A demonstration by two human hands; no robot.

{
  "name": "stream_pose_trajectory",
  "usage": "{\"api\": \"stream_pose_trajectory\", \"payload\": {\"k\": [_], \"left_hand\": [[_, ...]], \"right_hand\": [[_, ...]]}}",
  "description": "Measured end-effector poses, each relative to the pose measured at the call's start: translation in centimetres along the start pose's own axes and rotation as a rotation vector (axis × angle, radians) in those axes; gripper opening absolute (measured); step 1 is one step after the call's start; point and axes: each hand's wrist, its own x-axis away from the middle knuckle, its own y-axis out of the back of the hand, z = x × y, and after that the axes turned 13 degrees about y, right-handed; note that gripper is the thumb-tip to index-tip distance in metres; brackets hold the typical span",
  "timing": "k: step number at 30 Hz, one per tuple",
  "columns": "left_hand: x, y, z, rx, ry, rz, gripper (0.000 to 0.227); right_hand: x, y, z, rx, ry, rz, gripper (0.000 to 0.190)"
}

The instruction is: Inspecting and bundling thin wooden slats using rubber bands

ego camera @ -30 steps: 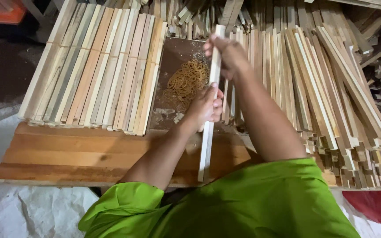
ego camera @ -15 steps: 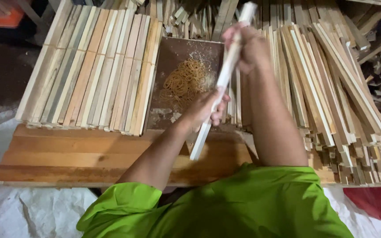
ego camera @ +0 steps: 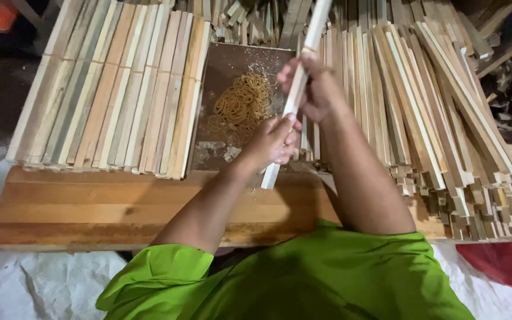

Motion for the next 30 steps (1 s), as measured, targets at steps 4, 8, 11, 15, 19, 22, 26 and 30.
{"api": "stream_pose_trajectory", "payload": {"k": [4,8,11,15,19,22,26,30], "left_hand": [[1.1,-1.7,-0.7,-0.112,0.053,0.003,0.042],[0.3,-1.2,-0.2,0.022,0.052,-0.008,0.039],[-1.2,0.4,1.0,0.142,0.061,-0.009,0.036],[-1.5,0.2,1.3,0.301,0.089,0.044,0.033],[-1.3,-0.2,1.2,0.297,0.073,0.022,0.032],[-1.5,-0.2,1.3,0.301,0.054,0.016,0.034],[-1.3,-0.3,1.3,0.261,0.030,-0.034,0.035],[-1.2,-0.4,0.7,0.281,0.006,-0.073,0.033]], "right_hand": [[-1.7,0.5,3.3,0.016,0.125,-0.124,0.040],[-1.3,0.3,1.3,-0.075,0.100,-0.082,0.026],[-0.3,1.4,-3.6,-0.031,0.164,0.068,0.024],[-0.3,3.7,-6.6,-0.162,0.197,0.154,0.029],[0.0,4.2,-6.2,-0.134,0.169,0.173,0.036],[0.4,3.6,-5.9,-0.214,0.143,0.216,0.066],[0.8,3.4,-6.5,-0.158,0.177,0.181,0.052],[1.0,2.8,-7.2,-0.187,0.190,0.203,0.047]]}}
